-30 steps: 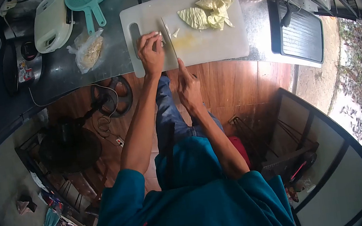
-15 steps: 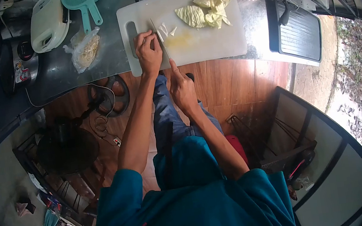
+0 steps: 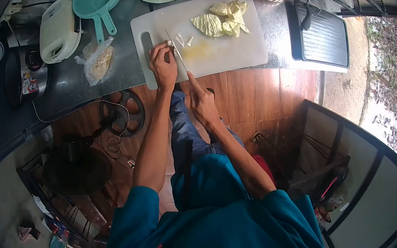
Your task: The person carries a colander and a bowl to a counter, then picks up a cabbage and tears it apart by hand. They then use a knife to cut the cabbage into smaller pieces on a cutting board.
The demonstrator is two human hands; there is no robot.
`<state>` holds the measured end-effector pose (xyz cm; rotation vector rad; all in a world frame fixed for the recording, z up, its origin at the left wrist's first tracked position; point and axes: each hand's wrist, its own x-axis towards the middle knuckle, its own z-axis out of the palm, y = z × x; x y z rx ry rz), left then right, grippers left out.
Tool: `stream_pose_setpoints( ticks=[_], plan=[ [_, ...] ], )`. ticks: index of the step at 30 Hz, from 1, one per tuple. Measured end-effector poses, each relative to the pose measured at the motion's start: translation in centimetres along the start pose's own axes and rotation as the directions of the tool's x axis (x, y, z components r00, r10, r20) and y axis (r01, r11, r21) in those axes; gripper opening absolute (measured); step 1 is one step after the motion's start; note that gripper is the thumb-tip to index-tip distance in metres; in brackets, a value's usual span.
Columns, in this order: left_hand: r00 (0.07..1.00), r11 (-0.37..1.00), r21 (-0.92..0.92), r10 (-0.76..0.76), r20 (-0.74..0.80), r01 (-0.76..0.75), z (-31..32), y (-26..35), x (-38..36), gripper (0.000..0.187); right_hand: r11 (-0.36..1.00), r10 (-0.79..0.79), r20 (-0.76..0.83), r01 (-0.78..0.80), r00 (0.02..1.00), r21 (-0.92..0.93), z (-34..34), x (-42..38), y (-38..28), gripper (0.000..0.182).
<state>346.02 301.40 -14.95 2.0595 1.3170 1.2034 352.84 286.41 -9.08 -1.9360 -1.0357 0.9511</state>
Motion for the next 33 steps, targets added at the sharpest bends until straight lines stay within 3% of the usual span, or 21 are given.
stream_pose_setpoints(
  ticks=[2, 9, 11, 16, 18, 20, 24, 26, 29, 33],
  plan=[
    [1.000, 1.000, 0.022, -0.005, 0.014, 0.005, -0.1, 0.1, 0.1, 0.005, 0.993, -0.114, -0.040, 0.114, 0.993, 0.011, 0.2, 0.1, 0.2, 0.056],
    [1.000, 0.999, 0.039, 0.014, -0.005, -0.014, 0.2, 0.0, 0.0, 0.005, 1.000, 0.013, 0.046, -0.013, 0.999, 0.006, 0.7, 0.9, -0.3, 0.053],
    [1.000, 0.999, 0.031, 0.007, 0.001, -0.007, 0.1, 0.1, -0.1, 0.005, 0.997, -0.067, -0.017, 0.066, 0.998, -0.026, 1.2, 1.9, -0.3, 0.051],
    [1.000, 0.999, 0.034, 0.012, 0.021, -0.013, -0.4, 0.3, 0.1, 0.007, 0.996, -0.088, -0.029, 0.088, 0.996, 0.023, 0.1, 2.2, 0.3, 0.046],
    [0.996, 0.998, 0.044, -0.052, 0.068, 0.049, -0.5, 0.5, 0.0, 0.009, 0.995, -0.077, -0.034, 0.079, 0.996, 0.059, 0.2, 2.4, 0.4, 0.042],
    [0.996, 0.998, 0.022, -0.065, 0.057, 0.064, -0.5, 0.7, -0.1, 0.008, 0.989, -0.137, -0.112, 0.141, 0.984, 0.032, 0.5, 1.9, 0.6, 0.041],
    [0.995, 0.996, 0.026, -0.082, 0.054, 0.081, -0.5, 0.8, -0.2, 0.007, 0.997, -0.074, -0.065, 0.073, 0.995, -0.008, -0.5, 0.9, 0.1, 0.042],
    [0.994, 0.995, 0.012, -0.095, 0.052, 0.094, -0.4, 0.7, -0.3, 0.007, 1.000, 0.023, 0.026, -0.023, 0.999, -0.016, -1.1, 0.7, -0.4, 0.054],
    [0.994, 0.995, -0.007, -0.098, 0.049, 0.098, -0.5, 0.3, -0.2, 0.005, 0.993, -0.116, -0.036, 0.116, 0.993, -0.018, -0.3, 0.5, 0.5, 0.044],
    [0.998, 0.999, 0.002, -0.048, 0.030, 0.048, -0.3, 0.1, -0.3, 0.005, 0.996, -0.087, 0.017, 0.087, 0.996, -0.010, -0.8, 0.4, 0.1, 0.055]
  ],
)
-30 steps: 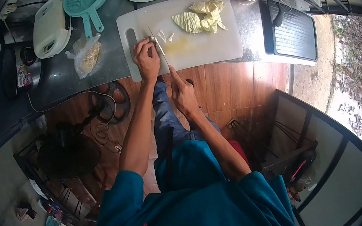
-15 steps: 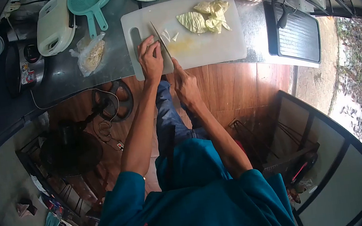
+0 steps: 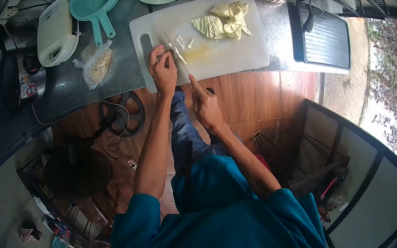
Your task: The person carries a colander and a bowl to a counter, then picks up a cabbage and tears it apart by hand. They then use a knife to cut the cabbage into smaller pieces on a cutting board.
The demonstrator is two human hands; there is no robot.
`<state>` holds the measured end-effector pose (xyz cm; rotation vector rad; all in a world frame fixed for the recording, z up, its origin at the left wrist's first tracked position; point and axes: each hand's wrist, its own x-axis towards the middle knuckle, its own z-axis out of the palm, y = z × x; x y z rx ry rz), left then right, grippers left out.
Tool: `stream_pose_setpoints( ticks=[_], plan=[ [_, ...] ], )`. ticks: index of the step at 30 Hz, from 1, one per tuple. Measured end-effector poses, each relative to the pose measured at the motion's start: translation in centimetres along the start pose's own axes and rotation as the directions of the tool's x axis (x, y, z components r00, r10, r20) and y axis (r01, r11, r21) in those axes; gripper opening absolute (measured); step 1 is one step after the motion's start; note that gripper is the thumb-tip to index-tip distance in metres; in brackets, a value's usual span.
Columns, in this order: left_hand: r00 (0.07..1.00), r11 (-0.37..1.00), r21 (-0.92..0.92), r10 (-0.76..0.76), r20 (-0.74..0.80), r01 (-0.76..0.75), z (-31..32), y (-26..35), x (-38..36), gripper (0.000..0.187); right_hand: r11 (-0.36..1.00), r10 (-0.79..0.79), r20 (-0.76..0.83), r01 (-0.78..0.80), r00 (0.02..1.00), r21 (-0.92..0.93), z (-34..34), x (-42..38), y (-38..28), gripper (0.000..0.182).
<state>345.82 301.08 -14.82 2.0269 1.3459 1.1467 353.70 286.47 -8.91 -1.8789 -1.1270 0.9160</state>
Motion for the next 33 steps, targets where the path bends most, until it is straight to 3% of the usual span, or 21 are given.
stream_pose_setpoints(
  ticks=[9, 11, 13, 15, 17, 20, 22, 25, 29, 33],
  plan=[
    [1.000, 1.000, 0.008, -0.029, 0.010, 0.029, 0.1, -0.3, -0.2, 0.008, 0.995, 0.095, 0.093, -0.091, 0.991, -0.043, 0.2, 3.0, -1.0, 0.054],
    [1.000, 1.000, 0.031, -0.004, -0.002, 0.005, 0.1, -0.1, 0.1, 0.008, 0.982, -0.187, -0.044, 0.186, 0.981, -0.034, 1.1, 3.9, 0.0, 0.054],
    [0.997, 0.996, -0.048, -0.076, 0.023, 0.077, 0.0, 0.3, 0.0, 0.007, 0.979, -0.202, -0.036, 0.200, 0.979, -0.050, 0.3, 3.9, 0.0, 0.056],
    [0.997, 0.997, -0.026, -0.073, 0.019, 0.073, -0.1, 0.2, 0.0, 0.007, 0.994, 0.113, -0.009, -0.113, 0.994, -0.009, -0.4, 2.9, 0.2, 0.056],
    [0.996, 0.997, -0.023, -0.069, 0.051, 0.070, -0.2, 0.2, 0.1, 0.008, 0.992, 0.113, -0.003, -0.113, 0.994, -0.052, -0.9, 2.3, 0.5, 0.056],
    [0.998, 0.999, -0.014, -0.051, 0.045, 0.052, -0.1, 0.0, 0.0, 0.006, 0.999, -0.017, 0.013, 0.018, 1.000, -0.044, -0.8, 1.3, -0.2, 0.055],
    [0.998, 0.999, 0.003, -0.051, 0.043, 0.051, -0.2, 0.1, 0.0, 0.006, 0.996, -0.085, -0.025, 0.086, 0.996, 0.014, -0.1, 1.1, -0.3, 0.044],
    [0.998, 0.998, -0.032, -0.050, 0.040, 0.052, -0.2, 0.1, 0.1, 0.006, 1.000, -0.003, 0.060, 0.002, 0.998, 0.014, -0.2, 0.9, -0.3, 0.056],
    [0.998, 0.999, -0.005, -0.043, 0.040, 0.043, -0.2, 0.0, -0.5, 0.007, 0.997, 0.017, 0.079, -0.011, 0.997, -0.078, 0.4, 2.0, -0.4, 0.057],
    [0.998, 0.998, -0.024, -0.050, 0.026, 0.051, -0.3, 0.3, 0.1, 0.007, 0.996, -0.078, -0.003, 0.078, 0.997, -0.044, 0.8, 3.4, -0.2, 0.057]
  ],
)
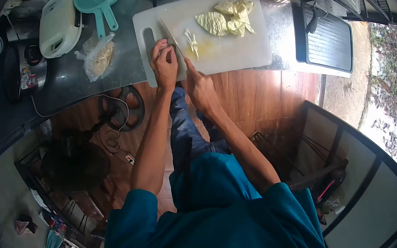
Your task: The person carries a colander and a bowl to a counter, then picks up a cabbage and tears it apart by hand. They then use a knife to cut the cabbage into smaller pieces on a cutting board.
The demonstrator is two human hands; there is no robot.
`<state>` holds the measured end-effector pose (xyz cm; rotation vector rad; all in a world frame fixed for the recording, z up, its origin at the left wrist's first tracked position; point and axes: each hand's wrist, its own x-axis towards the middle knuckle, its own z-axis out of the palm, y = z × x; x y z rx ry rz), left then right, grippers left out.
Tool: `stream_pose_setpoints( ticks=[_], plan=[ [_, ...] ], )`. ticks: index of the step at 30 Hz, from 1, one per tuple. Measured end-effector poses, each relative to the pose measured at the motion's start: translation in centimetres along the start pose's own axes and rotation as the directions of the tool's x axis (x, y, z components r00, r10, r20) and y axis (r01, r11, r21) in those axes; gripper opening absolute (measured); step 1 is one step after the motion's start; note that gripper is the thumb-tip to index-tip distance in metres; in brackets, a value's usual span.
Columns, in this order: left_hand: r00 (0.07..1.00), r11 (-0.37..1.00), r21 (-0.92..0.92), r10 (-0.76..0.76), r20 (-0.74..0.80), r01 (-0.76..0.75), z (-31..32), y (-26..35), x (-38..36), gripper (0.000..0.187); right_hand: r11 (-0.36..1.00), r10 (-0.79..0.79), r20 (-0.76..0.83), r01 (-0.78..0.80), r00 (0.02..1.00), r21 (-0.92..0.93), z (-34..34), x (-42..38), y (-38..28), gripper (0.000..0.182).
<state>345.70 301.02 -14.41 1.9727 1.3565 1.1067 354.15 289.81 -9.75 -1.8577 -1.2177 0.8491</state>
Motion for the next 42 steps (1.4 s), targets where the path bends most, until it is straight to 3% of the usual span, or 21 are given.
stream_pose_setpoints(
  ticks=[2, 4, 6, 8, 14, 18, 21, 23, 26, 30, 32, 36, 40, 42],
  plan=[
    [1.000, 1.000, -0.020, 0.008, -0.018, -0.008, 0.0, 0.0, 0.1, 0.007, 0.999, -0.032, -0.023, 0.032, 0.999, -0.003, -0.6, -0.6, 0.5, 0.057],
    [1.000, 1.000, -0.008, 0.020, -0.016, -0.020, 0.1, -0.1, 0.0, 0.007, 0.993, 0.114, -0.027, -0.113, 0.993, 0.040, -1.3, -1.5, 0.1, 0.044],
    [1.000, 1.000, -0.018, 0.002, -0.003, -0.002, 0.1, -0.1, -0.3, 0.007, 0.993, 0.113, -0.026, -0.112, 0.993, 0.033, -1.7, -2.4, -0.4, 0.044],
    [1.000, 1.000, -0.025, -0.012, 0.001, 0.012, 0.0, -0.2, -0.2, 0.007, 0.992, 0.114, 0.075, -0.118, 0.991, 0.045, -1.7, -2.8, -0.9, 0.056],
    [1.000, 1.000, -0.009, 0.006, 0.001, -0.006, 0.2, -0.2, -0.3, 0.007, 0.996, 0.081, 0.064, -0.083, 0.995, 0.028, -1.0, -3.0, -0.6, 0.055],
    [1.000, 1.000, 0.009, 0.019, -0.001, -0.019, 0.2, -0.2, -0.2, 0.008, 0.986, 0.156, 0.120, -0.163, 0.981, 0.048, -1.1, -2.1, -0.9, 0.055],
    [1.000, 0.999, 0.019, 0.027, -0.005, -0.027, 0.1, -0.3, -0.2, 0.007, 0.991, 0.134, 0.085, -0.136, 0.987, 0.021, -0.1, -2.0, 0.1, 0.055],
    [0.999, 0.999, 0.021, 0.039, -0.002, -0.039, 0.2, -0.1, -0.4, 0.007, 1.000, 0.004, -0.010, -0.004, 1.000, -0.025, 0.8, -2.2, 0.9, 0.052],
    [0.999, 0.998, 0.031, 0.053, -0.011, -0.053, 0.2, -0.1, -0.4, 0.007, 0.997, -0.038, -0.029, 0.037, 0.999, -0.061, 0.6, -2.1, 0.7, 0.049],
    [0.993, 0.990, 0.073, 0.121, 0.001, -0.121, -0.1, -0.1, -0.8, 0.008, 0.998, 0.017, 0.016, -0.016, 1.000, -0.059, -0.5, -2.7, 0.9, 0.048],
    [0.999, 0.999, 0.018, 0.044, 0.019, -0.044, 0.1, -0.1, -0.8, 0.009, 0.999, 0.022, 0.014, -0.021, 1.000, -0.037, -0.1, -2.8, 1.0, 0.049],
    [0.999, 0.999, 0.022, 0.045, 0.029, -0.045, 0.1, -0.4, -0.9, 0.011, 0.999, 0.033, 0.006, -0.033, 0.999, 0.010, 0.3, -0.7, 0.3, 0.052],
    [0.996, 0.996, 0.025, 0.085, 0.034, -0.086, -0.4, 0.5, -0.8, 0.010, 0.994, -0.092, -0.073, 0.096, 0.993, 0.044, -0.7, -1.6, 1.4, 0.052],
    [0.982, 0.948, 0.261, 0.186, 0.012, -0.183, -1.5, 1.6, -0.4, 0.012, 0.993, 0.114, -0.024, -0.113, 0.993, 0.046, -1.9, -2.6, 1.2, 0.052]
  ],
)
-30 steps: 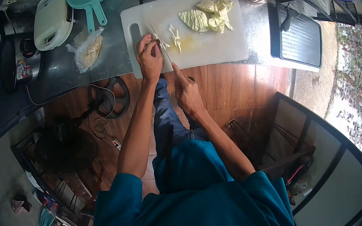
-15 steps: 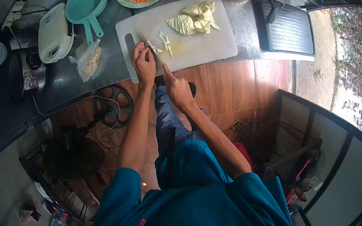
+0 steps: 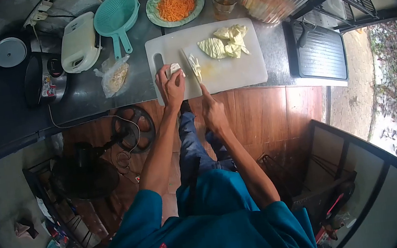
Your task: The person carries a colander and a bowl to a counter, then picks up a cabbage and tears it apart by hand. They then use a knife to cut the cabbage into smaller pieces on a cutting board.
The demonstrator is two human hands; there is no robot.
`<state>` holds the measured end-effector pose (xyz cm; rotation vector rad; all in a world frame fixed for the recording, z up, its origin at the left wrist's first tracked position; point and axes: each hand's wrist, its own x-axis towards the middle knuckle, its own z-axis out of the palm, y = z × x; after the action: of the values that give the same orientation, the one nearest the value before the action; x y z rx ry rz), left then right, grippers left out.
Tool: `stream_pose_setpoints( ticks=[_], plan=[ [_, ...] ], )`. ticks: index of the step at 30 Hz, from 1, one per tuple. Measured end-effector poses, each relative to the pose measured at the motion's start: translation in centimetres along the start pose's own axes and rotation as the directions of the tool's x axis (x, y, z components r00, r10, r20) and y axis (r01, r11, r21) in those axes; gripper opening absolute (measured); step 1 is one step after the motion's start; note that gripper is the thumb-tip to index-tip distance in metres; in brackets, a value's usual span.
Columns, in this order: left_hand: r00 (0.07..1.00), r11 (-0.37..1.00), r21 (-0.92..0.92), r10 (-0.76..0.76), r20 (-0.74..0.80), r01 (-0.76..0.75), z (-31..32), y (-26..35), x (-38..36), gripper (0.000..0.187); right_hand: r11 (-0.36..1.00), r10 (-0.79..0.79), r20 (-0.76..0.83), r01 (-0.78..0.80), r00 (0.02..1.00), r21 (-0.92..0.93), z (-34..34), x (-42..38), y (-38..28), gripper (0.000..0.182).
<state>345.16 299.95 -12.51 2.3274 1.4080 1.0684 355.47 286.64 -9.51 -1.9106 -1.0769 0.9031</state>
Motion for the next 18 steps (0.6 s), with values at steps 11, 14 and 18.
stream_pose_setpoints(
  ticks=[11, 14, 18],
  plan=[
    [0.990, 0.977, -0.163, -0.128, 0.056, 0.136, 2.4, -1.3, 0.2, 0.023, 0.999, -0.022, 0.014, 0.021, 1.000, 0.045, 0.4, -0.3, -1.9, 0.042],
    [0.995, 0.984, -0.147, -0.093, 0.041, 0.098, 2.5, -1.4, 0.3, 0.028, 0.999, -0.034, -0.003, 0.034, 0.999, 0.019, 0.9, -0.3, -1.6, 0.042],
    [0.995, 0.984, -0.151, -0.089, 0.035, 0.093, 2.3, -1.0, 0.6, 0.026, 0.996, -0.074, -0.057, 0.076, 0.996, 0.039, 1.1, -0.6, -1.4, 0.042]
  ],
)
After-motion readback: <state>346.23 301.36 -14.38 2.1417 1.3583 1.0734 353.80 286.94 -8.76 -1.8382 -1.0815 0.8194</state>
